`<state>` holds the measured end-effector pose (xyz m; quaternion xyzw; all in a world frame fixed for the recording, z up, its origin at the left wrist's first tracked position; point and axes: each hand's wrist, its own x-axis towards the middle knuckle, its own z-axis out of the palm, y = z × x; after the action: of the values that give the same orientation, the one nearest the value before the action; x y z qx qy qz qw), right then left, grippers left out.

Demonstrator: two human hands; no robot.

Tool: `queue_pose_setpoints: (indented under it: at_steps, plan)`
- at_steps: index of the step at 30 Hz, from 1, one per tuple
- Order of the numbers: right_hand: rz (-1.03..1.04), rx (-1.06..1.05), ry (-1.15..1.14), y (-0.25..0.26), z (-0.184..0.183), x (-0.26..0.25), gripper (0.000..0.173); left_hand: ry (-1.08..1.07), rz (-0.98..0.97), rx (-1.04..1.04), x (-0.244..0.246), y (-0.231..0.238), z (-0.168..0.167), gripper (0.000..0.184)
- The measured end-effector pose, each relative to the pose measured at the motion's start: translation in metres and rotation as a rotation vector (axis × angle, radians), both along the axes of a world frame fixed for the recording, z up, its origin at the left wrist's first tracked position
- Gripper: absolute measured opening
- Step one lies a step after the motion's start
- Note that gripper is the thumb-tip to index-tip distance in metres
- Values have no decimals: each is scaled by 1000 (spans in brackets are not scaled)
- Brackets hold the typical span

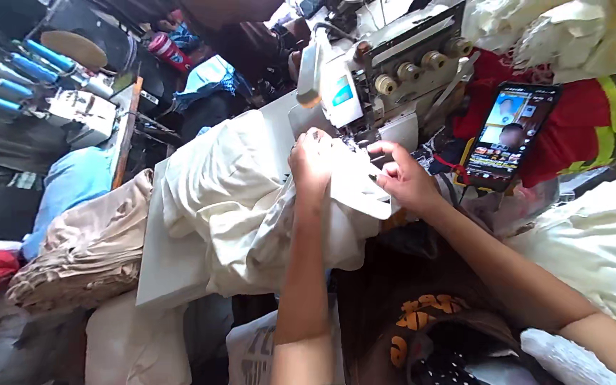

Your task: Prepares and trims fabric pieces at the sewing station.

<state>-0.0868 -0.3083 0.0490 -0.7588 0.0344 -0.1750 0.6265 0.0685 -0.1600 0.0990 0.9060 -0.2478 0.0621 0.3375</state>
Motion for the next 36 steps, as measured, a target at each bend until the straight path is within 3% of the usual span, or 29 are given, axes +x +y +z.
queue_pose_setpoints:
  at_steps: [4, 6, 9, 13, 14, 24, 29, 32, 36]
  plan:
    - [47, -164, -58, 0, -19, -25, 26, 104, 80, -101, -25, -11, 5, 18]
    - [64, -214, -18, -1, -15, -22, 35, 123, 119, -131, -26, -15, 6, 20]
    - [28, -86, 81, -3, -9, -3, 51, 83, 105, -161, -9, -20, 3, 21]
    - [1, 160, 141, 0, -4, 9, 10, 82, 53, -163, 20, -27, 3, 26]
    - [4, 183, 140, 2, -4, 7, 7, 79, 28, -184, 26, -28, 1, 25]
    - [-62, 165, 48, 13, -10, 5, 6, 63, 41, -140, 38, -35, 0, 23]
    - [-90, 45, 46, 15, -9, 12, 7, 33, 14, -192, 47, -27, 3, 35]
    - [-87, 49, 48, 12, -10, 16, 6, -184, -146, -256, 24, 13, 9, 31]
    - [-31, -42, 84, 0, -5, 22, 18, -80, -520, -91, -11, 62, 4, 61]
